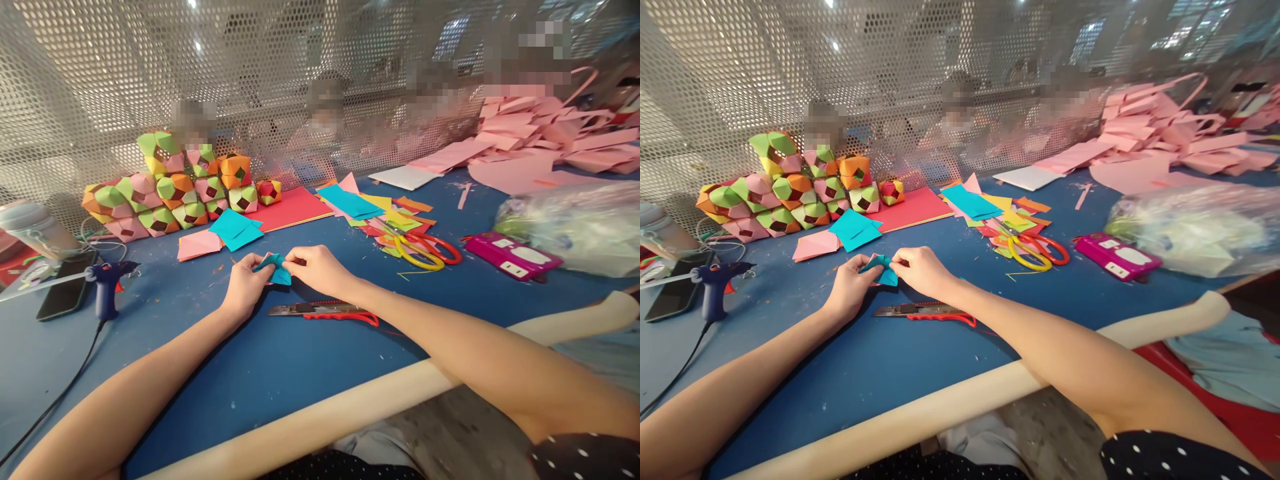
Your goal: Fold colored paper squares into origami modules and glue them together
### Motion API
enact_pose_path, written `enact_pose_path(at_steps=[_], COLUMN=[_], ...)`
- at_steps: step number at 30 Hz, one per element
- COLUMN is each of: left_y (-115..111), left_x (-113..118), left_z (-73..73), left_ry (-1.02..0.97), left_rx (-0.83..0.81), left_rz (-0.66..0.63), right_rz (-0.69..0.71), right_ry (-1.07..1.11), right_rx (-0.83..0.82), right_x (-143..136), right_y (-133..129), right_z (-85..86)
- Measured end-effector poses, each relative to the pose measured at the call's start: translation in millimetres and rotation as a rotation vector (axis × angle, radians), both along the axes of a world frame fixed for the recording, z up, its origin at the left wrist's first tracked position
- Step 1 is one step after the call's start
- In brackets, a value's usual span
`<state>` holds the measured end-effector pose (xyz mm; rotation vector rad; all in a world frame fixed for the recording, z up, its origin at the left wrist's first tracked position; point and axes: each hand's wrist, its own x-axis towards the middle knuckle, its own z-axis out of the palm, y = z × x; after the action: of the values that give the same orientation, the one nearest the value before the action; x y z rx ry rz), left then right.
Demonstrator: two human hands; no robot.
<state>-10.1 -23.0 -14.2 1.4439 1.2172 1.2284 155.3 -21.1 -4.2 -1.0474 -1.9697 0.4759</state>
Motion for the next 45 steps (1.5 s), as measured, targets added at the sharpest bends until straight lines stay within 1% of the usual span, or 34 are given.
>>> enact_pose_path(at_steps=[5, 9, 12, 14, 17, 22, 25, 29, 33, 39, 45], left_y=[-2.7, -3.7, -5.2, -6.3, -7.5, -7.5, -7.3, -5.8, -3.4, -3.5, -6.5], left_x=[2.1, 1.1, 1.8, 2.9, 3.9, 3.8, 3.7, 2.0, 0.1, 1.7, 4.0], left_z=[1.3, 0.3, 0.8, 2.2, 4.7, 5.5, 4.9, 3.8, 2.7, 1.4, 2.7], left_ry=[0.0, 0.037, 0.043, 0.034, 0.022, 0.019, 0.025, 0.022, 0.017, 0.031, 0.047], left_rx=[-0.005, 0.019, 0.035, 0.045, 0.043, 0.02, 0.026, 0.043, 0.051, 0.021, 0.023], left_rz=[-0.039, -0.07, -0.121, -0.175, -0.224, -0.152, -0.136, -0.086, -0.047, -0.065, -0.089], right_rz=[-0.005, 0.064, 0.094, 0.08, 0.034, 0.012, 0.011, 0.029, 0.04, 0.03, 0.068], right_ry=[-0.009, 0.064, 0.073, 0.06, 0.056, 0.042, 0.029, 0.02, -0.042, -0.066, -0.061], right_rx=[0.047, 0.11, 0.192, 0.229, 0.224, 0.198, 0.184, 0.105, 0.023, 0.07, 0.13], right_x=[1.8, 0.1, -0.3, 0.0, 0.5, 0.2, 0.6, 2.0, 2.1, 1.4, 1.1], right_y=[-0.3, -1.2, -2.4, -2.7, -2.7, -4.4, -4.0, -0.2, 1.6, -0.8, -2.0], right_z=[3.3, 3.4, 4.9, 6.2, 7.4, 8.3, 8.9, 7.2, 2.9, 2.1, 3.8])
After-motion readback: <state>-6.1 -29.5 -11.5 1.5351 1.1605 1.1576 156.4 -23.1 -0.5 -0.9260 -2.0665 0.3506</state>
